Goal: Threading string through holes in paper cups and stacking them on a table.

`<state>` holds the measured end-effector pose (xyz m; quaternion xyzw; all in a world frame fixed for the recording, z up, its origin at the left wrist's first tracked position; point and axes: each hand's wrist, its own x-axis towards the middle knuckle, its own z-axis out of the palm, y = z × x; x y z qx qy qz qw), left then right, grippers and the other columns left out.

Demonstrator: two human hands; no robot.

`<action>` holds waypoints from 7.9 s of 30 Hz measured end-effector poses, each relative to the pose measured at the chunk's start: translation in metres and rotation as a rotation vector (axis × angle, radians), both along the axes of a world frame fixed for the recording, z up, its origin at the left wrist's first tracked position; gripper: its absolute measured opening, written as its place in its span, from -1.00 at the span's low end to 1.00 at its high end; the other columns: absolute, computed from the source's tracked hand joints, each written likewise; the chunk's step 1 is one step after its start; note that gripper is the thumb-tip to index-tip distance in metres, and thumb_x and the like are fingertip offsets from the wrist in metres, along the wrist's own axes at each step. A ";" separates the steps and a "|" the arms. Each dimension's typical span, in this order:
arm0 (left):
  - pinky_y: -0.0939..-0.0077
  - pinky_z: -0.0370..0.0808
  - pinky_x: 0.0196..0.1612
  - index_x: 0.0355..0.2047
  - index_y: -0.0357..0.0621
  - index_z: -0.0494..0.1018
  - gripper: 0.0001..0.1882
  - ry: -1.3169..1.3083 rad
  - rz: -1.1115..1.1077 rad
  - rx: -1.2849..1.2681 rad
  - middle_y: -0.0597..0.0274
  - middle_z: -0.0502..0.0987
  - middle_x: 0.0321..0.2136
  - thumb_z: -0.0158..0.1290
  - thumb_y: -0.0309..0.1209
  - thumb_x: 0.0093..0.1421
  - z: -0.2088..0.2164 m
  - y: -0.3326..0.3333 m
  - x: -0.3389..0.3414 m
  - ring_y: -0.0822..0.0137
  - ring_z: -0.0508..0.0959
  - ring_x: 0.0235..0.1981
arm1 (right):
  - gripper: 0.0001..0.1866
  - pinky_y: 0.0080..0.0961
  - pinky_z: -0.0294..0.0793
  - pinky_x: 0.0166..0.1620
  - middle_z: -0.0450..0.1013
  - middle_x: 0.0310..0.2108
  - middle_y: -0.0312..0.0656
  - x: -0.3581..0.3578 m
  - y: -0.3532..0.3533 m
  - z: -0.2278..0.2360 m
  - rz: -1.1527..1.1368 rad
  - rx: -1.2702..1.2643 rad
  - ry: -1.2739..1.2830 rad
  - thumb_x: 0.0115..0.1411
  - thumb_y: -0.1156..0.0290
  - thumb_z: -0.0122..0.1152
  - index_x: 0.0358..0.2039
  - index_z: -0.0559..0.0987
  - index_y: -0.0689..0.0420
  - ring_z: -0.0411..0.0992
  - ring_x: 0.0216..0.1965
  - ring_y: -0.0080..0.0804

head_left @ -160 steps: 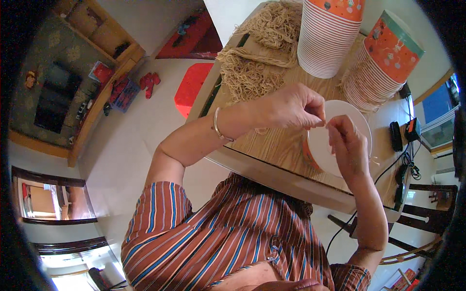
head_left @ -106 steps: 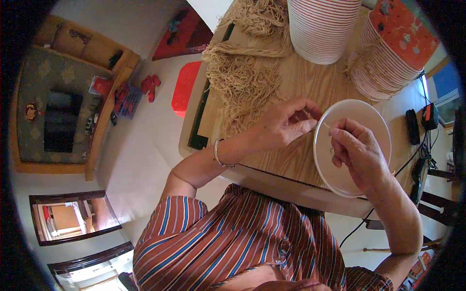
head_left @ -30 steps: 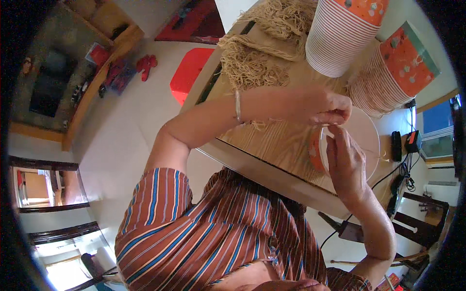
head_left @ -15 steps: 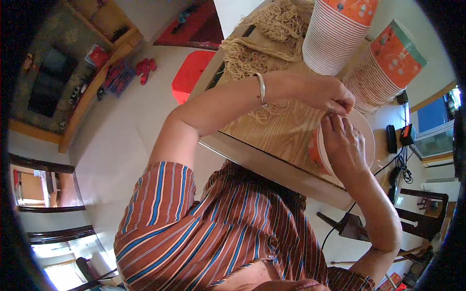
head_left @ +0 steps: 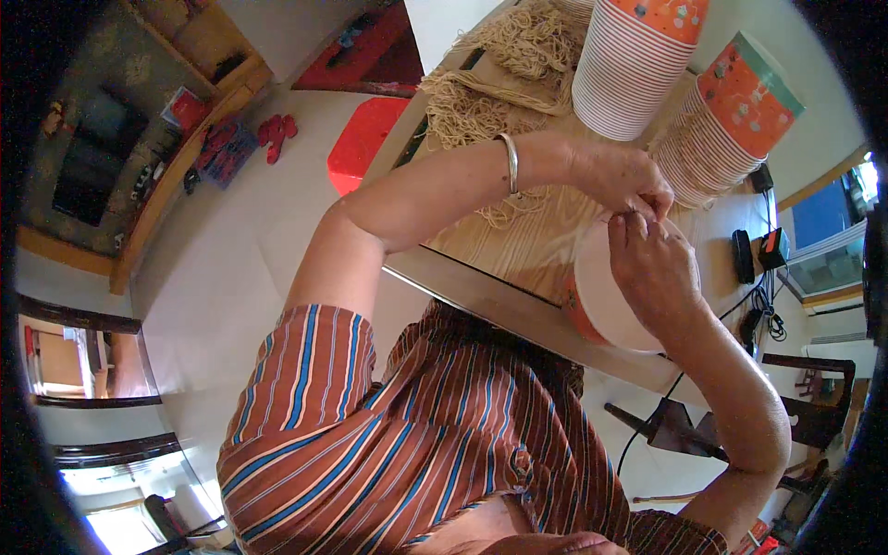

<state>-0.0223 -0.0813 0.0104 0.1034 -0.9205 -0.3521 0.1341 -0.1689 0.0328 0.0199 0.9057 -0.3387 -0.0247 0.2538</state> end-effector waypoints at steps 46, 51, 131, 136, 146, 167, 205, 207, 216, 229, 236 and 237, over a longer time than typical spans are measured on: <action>0.38 0.51 -0.27 -0.30 -0.05 0.43 -0.79 0.476 0.336 -0.548 0.24 0.45 -0.35 0.21 -0.40 0.06 -0.019 0.085 0.018 0.20 0.52 -0.33 | -0.80 -0.68 0.09 -0.71 0.23 -0.67 -0.45 -0.052 -0.017 0.001 -0.742 1.719 -1.399 0.23 0.25 0.13 -0.41 0.49 0.10 0.12 -0.73 -0.69; 0.32 0.50 -0.25 -0.33 -0.06 0.48 -0.75 0.562 0.320 -0.546 0.20 0.45 -0.36 0.24 -0.43 -0.05 -0.025 0.092 0.012 0.15 0.50 -0.31 | -0.76 -0.71 0.13 -0.68 0.23 -0.65 -0.47 -0.050 -0.008 -0.002 -0.620 1.848 -1.486 0.26 0.19 0.11 -0.33 0.49 0.12 0.14 -0.69 -0.72; 0.33 0.35 -0.06 -0.44 -0.11 0.55 -0.86 0.482 0.601 -0.061 0.20 0.46 -0.32 0.25 -0.37 0.00 -0.050 0.091 0.027 0.21 0.44 -0.17 | -0.93 -0.58 0.43 -0.32 0.46 -0.50 -0.27 -0.023 0.010 -0.011 -0.350 0.895 -1.181 0.17 0.49 0.16 -0.36 0.49 0.22 0.41 -0.44 -0.59; 0.37 0.34 -0.03 -0.42 -0.11 0.54 -0.88 0.463 0.564 -0.023 0.21 0.45 -0.31 0.24 -0.41 0.04 -0.049 0.091 0.028 0.25 0.43 -0.15 | -0.94 -0.59 0.43 -0.31 0.44 -0.53 -0.26 -0.029 0.003 -0.013 -0.359 1.019 -1.198 0.17 0.51 0.16 -0.36 0.50 0.22 0.41 -0.43 -0.59; 0.46 0.32 -0.01 -0.38 -0.14 0.55 -0.87 0.527 0.528 0.322 0.29 0.37 -0.29 0.24 -0.45 0.04 -0.064 0.089 0.029 0.40 0.40 -0.15 | -0.92 -0.61 0.41 -0.40 0.43 -0.53 -0.32 -0.026 0.005 -0.021 -0.276 0.920 -1.245 0.20 0.46 0.14 -0.34 0.50 0.20 0.39 -0.48 -0.61; 0.52 0.36 -0.05 -0.41 -0.14 0.57 -0.85 0.479 0.638 0.246 0.26 0.43 -0.33 0.27 -0.38 0.04 -0.053 0.100 0.025 0.40 0.46 -0.21 | -0.91 -0.55 0.43 -0.37 0.47 -0.53 -0.21 -0.028 0.008 -0.021 -0.248 0.829 -1.168 0.14 0.54 0.17 -0.31 0.52 0.20 0.42 -0.46 -0.58; 0.55 0.41 -0.02 -0.33 -0.30 0.55 -0.87 0.595 0.528 0.986 0.26 0.47 -0.29 0.12 -0.49 0.14 -0.061 0.096 0.026 0.41 0.49 -0.17 | -0.75 -0.29 0.45 -0.22 0.46 -0.33 -0.09 -0.014 0.024 0.012 0.081 0.308 -0.780 -0.05 0.66 0.17 -0.29 0.51 0.21 0.43 -0.26 -0.12; 0.56 0.41 -0.03 -0.34 -0.32 0.55 -0.88 0.609 0.525 0.924 0.25 0.46 -0.29 0.12 -0.50 0.14 -0.062 0.096 0.026 0.42 0.49 -0.18 | -0.74 -0.26 0.43 -0.20 0.44 -0.33 -0.07 -0.016 0.023 0.012 0.090 0.290 -0.684 -0.04 0.63 0.14 -0.26 0.50 0.21 0.42 -0.26 -0.12; 0.52 0.39 -0.13 -0.39 -0.26 0.57 -0.86 0.488 0.541 0.494 0.26 0.45 -0.35 0.23 -0.45 0.06 -0.062 0.090 0.026 0.42 0.46 -0.25 | -0.69 -0.23 0.42 -0.08 0.41 -0.27 -0.08 -0.020 0.024 0.013 0.170 0.131 -0.365 -0.04 0.50 0.15 -0.22 0.49 0.25 0.39 -0.19 -0.13; 0.52 0.37 -0.12 -0.39 -0.21 0.58 -0.76 0.439 0.526 0.346 0.26 0.44 -0.36 0.24 -0.27 0.09 -0.053 0.087 0.030 0.39 0.46 -0.23 | -0.88 -0.34 0.45 -0.35 0.42 -0.50 -0.10 -0.025 0.005 0.008 -0.059 0.644 -0.807 0.01 0.58 0.19 -0.40 0.46 0.19 0.44 -0.45 -0.19; 0.50 0.36 -0.09 -0.36 -0.20 0.58 -0.74 0.440 0.518 0.257 0.23 0.43 -0.33 0.22 -0.23 0.11 -0.057 0.090 0.030 0.38 0.46 -0.20 | -0.93 -0.42 0.45 -0.35 0.44 -0.53 -0.12 -0.025 0.000 0.015 -0.212 0.824 -0.821 0.05 0.56 0.14 -0.41 0.48 0.22 0.46 -0.47 -0.33; 0.50 0.36 -0.09 -0.35 -0.19 0.58 -0.73 0.438 0.516 0.239 0.23 0.42 -0.32 0.22 -0.23 0.11 -0.057 0.091 0.030 0.38 0.45 -0.20 | -0.92 -0.42 0.45 -0.35 0.44 -0.53 -0.12 -0.026 -0.001 0.015 -0.201 0.822 -0.817 0.04 0.56 0.13 -0.40 0.48 0.22 0.46 -0.48 -0.32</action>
